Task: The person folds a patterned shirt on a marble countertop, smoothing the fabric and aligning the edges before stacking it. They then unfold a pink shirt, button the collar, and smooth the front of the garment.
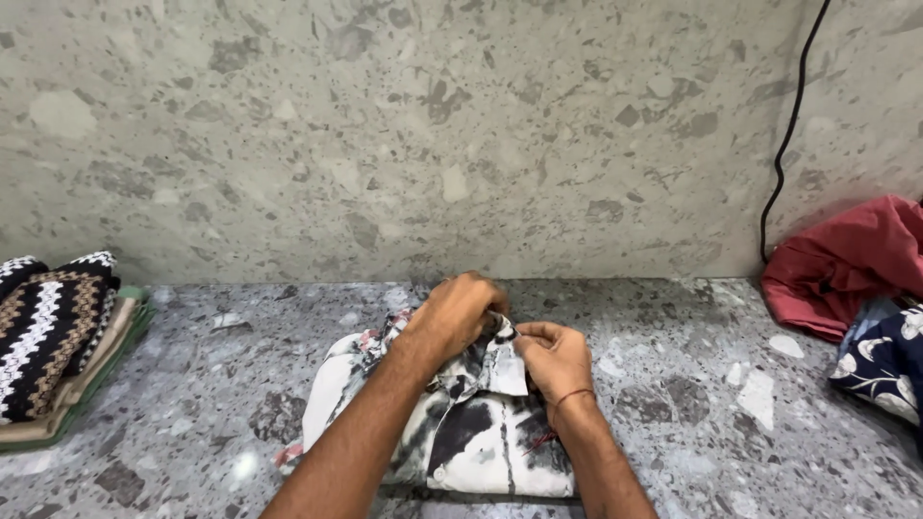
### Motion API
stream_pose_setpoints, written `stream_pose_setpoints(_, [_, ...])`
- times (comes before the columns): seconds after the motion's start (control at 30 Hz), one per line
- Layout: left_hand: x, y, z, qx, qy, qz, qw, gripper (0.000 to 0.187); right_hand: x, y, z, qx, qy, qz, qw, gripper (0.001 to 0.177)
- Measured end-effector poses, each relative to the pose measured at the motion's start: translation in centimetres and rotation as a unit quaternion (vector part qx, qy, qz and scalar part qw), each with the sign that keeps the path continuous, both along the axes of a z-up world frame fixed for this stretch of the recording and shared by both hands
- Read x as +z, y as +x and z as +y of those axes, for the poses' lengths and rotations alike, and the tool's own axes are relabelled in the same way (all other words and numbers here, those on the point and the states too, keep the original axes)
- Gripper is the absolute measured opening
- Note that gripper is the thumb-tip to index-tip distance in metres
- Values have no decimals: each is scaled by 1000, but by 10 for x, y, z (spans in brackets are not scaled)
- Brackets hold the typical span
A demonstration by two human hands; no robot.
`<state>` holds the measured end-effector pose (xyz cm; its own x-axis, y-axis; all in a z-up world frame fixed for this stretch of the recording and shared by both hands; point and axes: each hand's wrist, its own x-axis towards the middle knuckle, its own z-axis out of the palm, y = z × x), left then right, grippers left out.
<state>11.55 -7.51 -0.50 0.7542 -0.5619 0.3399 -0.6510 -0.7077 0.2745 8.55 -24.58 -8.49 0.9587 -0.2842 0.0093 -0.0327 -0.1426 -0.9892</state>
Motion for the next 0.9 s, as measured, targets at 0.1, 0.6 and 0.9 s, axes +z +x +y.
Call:
stream_pose_setpoints(0.1, [1, -2, 6, -12, -53, -11, 998, 18, 0, -2, -4, 27, 74, 15, 997, 23])
stream_pose_setpoints(0.6, [-7, 33, 41, 124, -28, 18, 992, 33, 38, -40, 20, -53, -262, -142, 953, 15])
stream_pose_setpoints(0.9, [-5, 34, 67, 274, 52, 99, 955, 40, 49, 6, 32, -11, -379, -63, 923, 36])
